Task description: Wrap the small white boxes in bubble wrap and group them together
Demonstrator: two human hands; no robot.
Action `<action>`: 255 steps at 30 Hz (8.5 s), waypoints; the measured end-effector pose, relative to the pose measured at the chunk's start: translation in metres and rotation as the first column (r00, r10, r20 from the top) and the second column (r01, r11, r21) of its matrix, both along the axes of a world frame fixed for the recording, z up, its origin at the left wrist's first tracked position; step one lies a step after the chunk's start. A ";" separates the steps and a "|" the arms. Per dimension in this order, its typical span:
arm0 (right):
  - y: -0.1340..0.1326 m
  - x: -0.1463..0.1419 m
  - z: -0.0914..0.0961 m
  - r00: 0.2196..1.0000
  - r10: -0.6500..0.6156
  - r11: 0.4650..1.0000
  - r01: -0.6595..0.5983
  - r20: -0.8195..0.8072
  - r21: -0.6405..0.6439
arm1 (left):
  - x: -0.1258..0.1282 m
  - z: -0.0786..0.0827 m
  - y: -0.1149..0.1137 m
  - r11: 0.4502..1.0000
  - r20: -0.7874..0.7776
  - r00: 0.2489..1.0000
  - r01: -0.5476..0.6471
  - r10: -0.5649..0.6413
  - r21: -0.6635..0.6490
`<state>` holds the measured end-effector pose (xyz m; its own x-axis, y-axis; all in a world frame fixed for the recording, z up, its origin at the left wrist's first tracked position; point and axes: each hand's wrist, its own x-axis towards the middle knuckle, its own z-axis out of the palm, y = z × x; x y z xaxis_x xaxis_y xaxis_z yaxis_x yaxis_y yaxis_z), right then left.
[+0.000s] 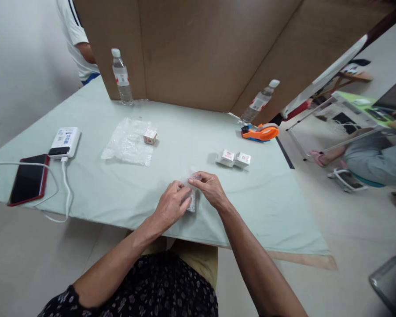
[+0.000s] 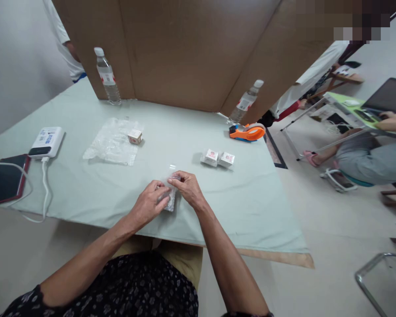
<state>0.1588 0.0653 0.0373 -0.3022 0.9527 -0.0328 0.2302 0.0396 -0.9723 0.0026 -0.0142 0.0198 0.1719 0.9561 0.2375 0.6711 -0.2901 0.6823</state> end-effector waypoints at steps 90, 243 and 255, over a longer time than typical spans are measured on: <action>-0.064 -0.002 -0.025 0.966 -0.233 0.971 0.226 -0.109 -0.077 | -0.027 -0.001 0.000 0.853 0.651 0.754 0.283 0.084 -0.438; -0.091 0.076 -0.051 0.866 -0.478 0.833 0.395 0.145 0.388 | 0.029 0.021 0.160 0.857 0.481 0.805 -0.063 0.347 -0.512; -0.090 0.078 -0.052 0.881 -0.463 0.836 0.400 0.092 0.377 | 0.074 0.013 0.200 0.887 0.314 0.920 -0.069 0.233 -0.457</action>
<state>0.2371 -0.0252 -0.0143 0.1230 0.9457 0.3008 0.4629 0.2135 -0.8603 0.0770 0.1853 0.0325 0.0012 0.9826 -0.1857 0.3749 0.1717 0.9110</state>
